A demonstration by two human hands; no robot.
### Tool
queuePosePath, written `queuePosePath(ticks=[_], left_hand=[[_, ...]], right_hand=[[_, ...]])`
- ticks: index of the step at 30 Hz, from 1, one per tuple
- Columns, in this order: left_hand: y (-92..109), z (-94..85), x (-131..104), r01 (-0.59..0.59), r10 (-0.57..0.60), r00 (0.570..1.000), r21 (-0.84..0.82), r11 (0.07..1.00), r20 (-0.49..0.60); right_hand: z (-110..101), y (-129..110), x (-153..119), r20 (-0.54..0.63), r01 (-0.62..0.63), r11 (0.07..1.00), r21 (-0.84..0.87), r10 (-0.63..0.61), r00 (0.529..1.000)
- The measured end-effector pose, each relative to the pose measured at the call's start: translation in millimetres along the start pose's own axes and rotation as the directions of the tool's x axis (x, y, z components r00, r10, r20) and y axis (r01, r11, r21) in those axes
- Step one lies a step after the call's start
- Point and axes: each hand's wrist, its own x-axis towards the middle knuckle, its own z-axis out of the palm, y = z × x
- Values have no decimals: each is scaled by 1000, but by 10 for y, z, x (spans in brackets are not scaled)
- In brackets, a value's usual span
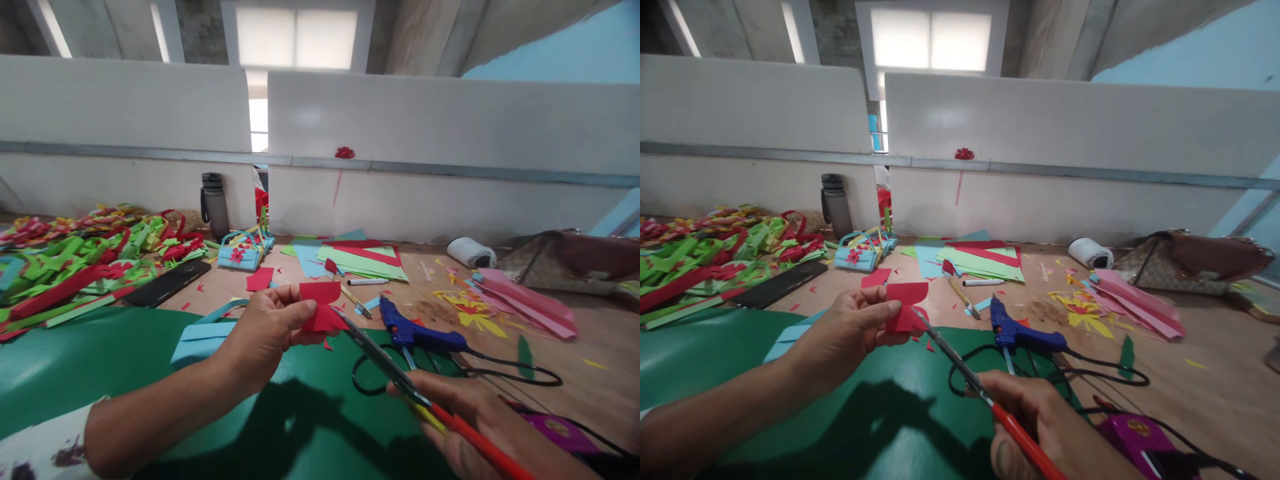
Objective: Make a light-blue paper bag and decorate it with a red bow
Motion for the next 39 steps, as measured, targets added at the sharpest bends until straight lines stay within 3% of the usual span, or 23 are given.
queuePosePath(ticks=[31,39], left_hand=[[12,23,7,11,-11,1000,-24,1000,-27],[-37,-23,29,-3,3,1000,12,1000,-12]], right_hand=[[-76,-50,-2,-19,100,961,-258,-109,994],[-111,-210,-14,50,71,978,-196,-63,997]])
